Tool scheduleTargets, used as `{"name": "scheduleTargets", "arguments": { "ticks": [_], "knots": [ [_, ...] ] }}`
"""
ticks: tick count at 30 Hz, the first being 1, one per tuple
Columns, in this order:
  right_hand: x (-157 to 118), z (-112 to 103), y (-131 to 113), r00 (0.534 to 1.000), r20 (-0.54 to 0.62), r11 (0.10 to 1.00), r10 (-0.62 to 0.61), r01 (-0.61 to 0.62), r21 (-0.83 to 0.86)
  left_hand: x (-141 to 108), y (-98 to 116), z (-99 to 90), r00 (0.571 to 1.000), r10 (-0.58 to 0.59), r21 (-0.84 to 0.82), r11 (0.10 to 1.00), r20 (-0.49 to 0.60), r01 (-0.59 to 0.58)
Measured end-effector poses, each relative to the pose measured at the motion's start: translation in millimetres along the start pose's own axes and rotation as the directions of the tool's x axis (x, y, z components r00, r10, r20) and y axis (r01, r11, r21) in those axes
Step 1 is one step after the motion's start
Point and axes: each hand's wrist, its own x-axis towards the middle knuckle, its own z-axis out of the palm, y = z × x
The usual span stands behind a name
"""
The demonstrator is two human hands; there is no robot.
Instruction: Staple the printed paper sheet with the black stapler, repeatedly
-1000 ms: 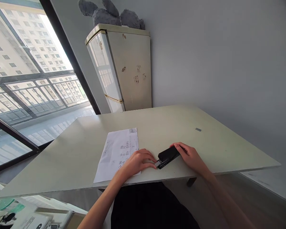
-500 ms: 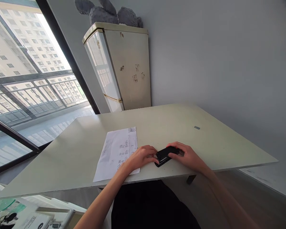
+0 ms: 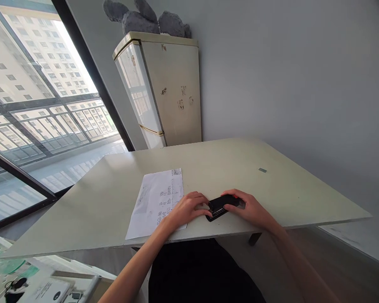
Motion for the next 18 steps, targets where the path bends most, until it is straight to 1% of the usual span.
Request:
{"name": "scheduleTargets", "arguments": {
  "ticks": [3, 5, 6, 8, 9, 11, 13, 15, 18],
  "knots": [
    [-1.6, 0.7, -1.1, 1.0, 0.004, 1.0, 0.025, -0.025, 0.008, -5.9, -13.0, -16.0, 0.998, -0.028, 0.084, 0.996, -0.055, 0.032],
    [-2.5, 1.4, -1.2, 0.999, -0.001, 0.999, 0.043, -0.043, 0.011, -15.0, -30.8, -33.1, 0.987, -0.093, 0.147, 0.983, -0.133, 0.113],
    [-2.8, 1.8, -1.0, 0.999, -0.006, 0.999, 0.053, -0.053, 0.011, -21.6, -41.7, -42.4, 0.974, -0.138, 0.177, 0.969, -0.18, 0.17],
    [-3.3, 2.7, -0.4, 0.997, -0.015, 0.997, 0.072, -0.072, 0.013, -39.1, -63.8, -59.1, 0.934, -0.234, 0.221, 0.929, -0.271, 0.297],
    [-3.6, 3.1, -0.2, 0.997, -0.017, 0.997, 0.081, -0.081, 0.017, -49.6, -73.4, -65.5, 0.912, -0.277, 0.236, 0.905, -0.301, 0.353],
    [-4.0, 3.7, -0.3, 0.995, -0.016, 0.995, 0.095, -0.094, 0.024, -71.8, -86.5, -72.6, 0.881, -0.348, 0.254, 0.864, -0.321, 0.434],
    [-4.4, 4.1, -1.4, 0.995, -0.015, 0.994, 0.103, -0.102, 0.028, -92.1, -90.0, -72.9, 0.867, -0.393, 0.262, 0.841, -0.307, 0.473],
    [-4.7, 4.6, -2.7, 0.994, -0.019, 0.994, 0.105, -0.104, 0.024, -106.4, -86.2, -69.8, 0.862, -0.411, 0.268, 0.83, -0.297, 0.489],
    [-4.0, 5.3, -3.1, 0.994, -0.035, 0.994, 0.106, -0.105, 0.005, -113.0, -79.4, -68.4, 0.872, -0.399, 0.276, 0.837, -0.282, 0.472]
  ]
}}
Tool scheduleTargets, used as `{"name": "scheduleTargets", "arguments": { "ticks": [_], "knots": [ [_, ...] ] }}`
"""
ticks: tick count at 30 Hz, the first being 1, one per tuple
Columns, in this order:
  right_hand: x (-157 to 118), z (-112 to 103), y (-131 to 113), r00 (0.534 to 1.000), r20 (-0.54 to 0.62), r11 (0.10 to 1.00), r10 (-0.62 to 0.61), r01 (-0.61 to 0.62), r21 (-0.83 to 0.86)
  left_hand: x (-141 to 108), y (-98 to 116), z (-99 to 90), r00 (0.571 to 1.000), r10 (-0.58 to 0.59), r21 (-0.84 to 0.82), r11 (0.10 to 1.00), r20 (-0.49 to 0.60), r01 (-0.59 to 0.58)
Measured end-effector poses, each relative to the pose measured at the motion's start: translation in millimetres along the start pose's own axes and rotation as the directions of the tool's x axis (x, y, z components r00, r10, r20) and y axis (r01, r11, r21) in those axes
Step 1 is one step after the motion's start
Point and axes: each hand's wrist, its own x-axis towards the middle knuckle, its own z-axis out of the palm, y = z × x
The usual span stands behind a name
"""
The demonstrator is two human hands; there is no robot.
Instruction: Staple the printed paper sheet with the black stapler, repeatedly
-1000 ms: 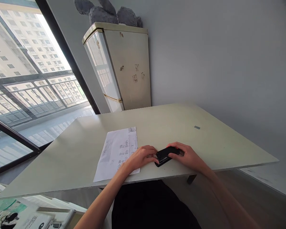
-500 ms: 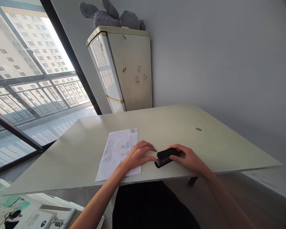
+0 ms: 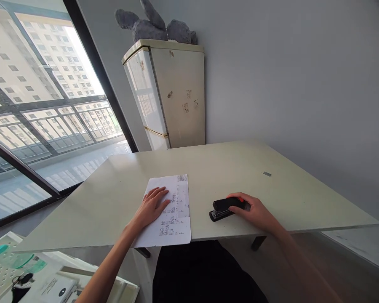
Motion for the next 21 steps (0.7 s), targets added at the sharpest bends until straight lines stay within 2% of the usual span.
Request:
{"name": "scheduleTargets", "arguments": {
  "ticks": [5, 8, 12, 16, 21],
  "knots": [
    [3.3, -1.5, 2.5, 0.999, 0.039, 1.0, 0.011, -0.011, -0.02, 26.3, -11.5, -2.5, 0.997, -0.022, 0.006, 1.0, -0.072, 0.023],
    [4.5, -2.8, 2.6, 0.996, 0.079, 0.999, 0.037, -0.035, -0.028, 49.8, -26.6, 3.6, 0.985, -0.09, 0.008, 0.996, -0.144, 0.092],
    [11.4, 1.3, 1.6, 0.997, 0.058, 0.999, 0.043, -0.042, -0.014, 71.4, -38.4, 14.2, 0.977, -0.128, 0.004, 0.991, -0.172, 0.13],
    [35.6, 9.1, 2.3, 1.0, 0.01, 1.0, -0.006, 0.006, -0.022, 86.3, -38.3, 17.1, 0.977, -0.111, 0.019, 0.993, -0.18, 0.116],
    [82.7, 12.6, 6.4, 0.999, 0.013, 0.997, -0.029, 0.03, -0.067, 100.6, -35.3, 16.4, 0.979, -0.071, 0.034, 0.996, -0.191, 0.079]
  ]
}}
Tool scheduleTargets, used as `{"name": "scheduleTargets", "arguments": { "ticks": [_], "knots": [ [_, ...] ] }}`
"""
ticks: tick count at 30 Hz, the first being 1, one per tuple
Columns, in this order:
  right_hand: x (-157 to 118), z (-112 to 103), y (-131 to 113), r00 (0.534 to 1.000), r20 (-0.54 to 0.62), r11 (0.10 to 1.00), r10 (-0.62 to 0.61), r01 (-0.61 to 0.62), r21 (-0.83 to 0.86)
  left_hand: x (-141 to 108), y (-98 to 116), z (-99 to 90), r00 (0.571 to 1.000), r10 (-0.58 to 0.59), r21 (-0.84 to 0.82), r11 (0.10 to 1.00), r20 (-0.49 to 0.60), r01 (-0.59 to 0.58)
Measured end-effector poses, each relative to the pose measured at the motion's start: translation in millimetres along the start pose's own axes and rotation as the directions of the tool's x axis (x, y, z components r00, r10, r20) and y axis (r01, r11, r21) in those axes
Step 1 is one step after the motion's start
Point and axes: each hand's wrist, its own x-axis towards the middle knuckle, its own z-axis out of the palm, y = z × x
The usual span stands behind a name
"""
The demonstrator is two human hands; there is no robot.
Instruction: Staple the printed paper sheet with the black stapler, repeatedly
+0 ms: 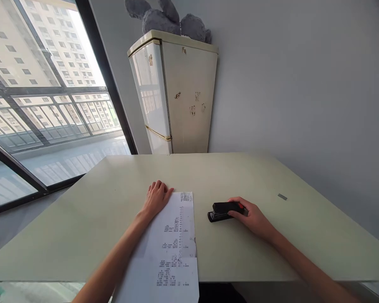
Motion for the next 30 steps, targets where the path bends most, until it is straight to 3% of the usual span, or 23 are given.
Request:
{"name": "scheduleTargets", "arguments": {
  "ticks": [11, 21, 30],
  "knots": [
    [86.0, 12.5, 16.6, 0.999, 0.024, 0.999, -0.037, 0.037, -0.008, 19.5, -3.9, 7.9, 0.998, -0.037, -0.073, 0.997, 0.057, 0.041],
    [83.1, 11.1, 15.8, 0.997, 0.005, 0.996, -0.08, 0.08, -0.045, 34.3, 18.1, 24.9, 0.985, -0.124, -0.119, 0.983, 0.123, 0.139],
    [83.0, 11.2, 13.8, 0.999, 0.018, 0.998, -0.035, 0.036, -0.055, 32.9, 17.8, 14.5, 0.973, -0.063, -0.268, 0.955, 0.223, 0.123]
  ]
}}
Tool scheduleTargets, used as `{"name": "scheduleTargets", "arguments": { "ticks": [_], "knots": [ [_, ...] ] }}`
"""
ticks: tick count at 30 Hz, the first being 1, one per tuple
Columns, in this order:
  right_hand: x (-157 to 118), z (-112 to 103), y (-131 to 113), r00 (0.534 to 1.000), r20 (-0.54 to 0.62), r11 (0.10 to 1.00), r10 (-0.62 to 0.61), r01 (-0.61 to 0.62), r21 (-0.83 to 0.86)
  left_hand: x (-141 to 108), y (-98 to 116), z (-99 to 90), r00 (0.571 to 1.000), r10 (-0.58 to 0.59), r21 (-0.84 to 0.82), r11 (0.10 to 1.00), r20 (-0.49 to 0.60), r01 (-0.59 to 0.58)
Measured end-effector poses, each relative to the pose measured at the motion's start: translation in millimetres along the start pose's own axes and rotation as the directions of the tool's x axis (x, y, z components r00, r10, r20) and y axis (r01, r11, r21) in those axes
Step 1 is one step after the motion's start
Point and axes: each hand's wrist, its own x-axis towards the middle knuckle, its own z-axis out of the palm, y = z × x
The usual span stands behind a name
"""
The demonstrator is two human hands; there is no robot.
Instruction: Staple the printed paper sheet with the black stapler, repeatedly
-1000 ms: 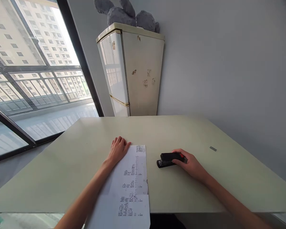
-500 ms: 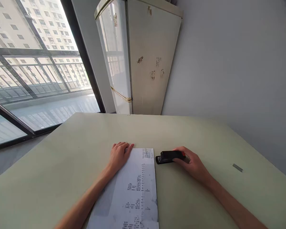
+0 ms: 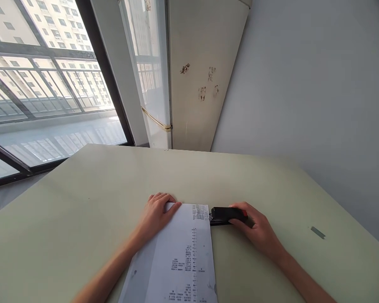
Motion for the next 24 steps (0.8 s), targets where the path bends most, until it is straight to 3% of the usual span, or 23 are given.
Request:
{"name": "scheduleTargets", "arguments": {
  "ticks": [15, 20, 24],
  "knots": [
    [1.7, -2.8, 0.1, 0.999, -0.009, 0.997, -0.041, 0.04, -0.068, -7.2, 39.9, 29.1, 0.999, -0.043, -0.098, 0.994, -0.008, 0.042],
    [19.4, -9.3, -22.5, 0.994, 0.073, 0.993, 0.081, -0.074, -0.092, -6.7, 39.3, 35.6, 0.999, -0.031, -0.043, 0.999, -0.036, 0.029],
    [45.3, -1.1, -43.2, 0.983, 0.145, 0.987, 0.116, -0.097, -0.128, -6.5, 39.1, 40.0, 0.998, -0.04, -0.023, 0.999, -0.048, 0.038]
  ]
}}
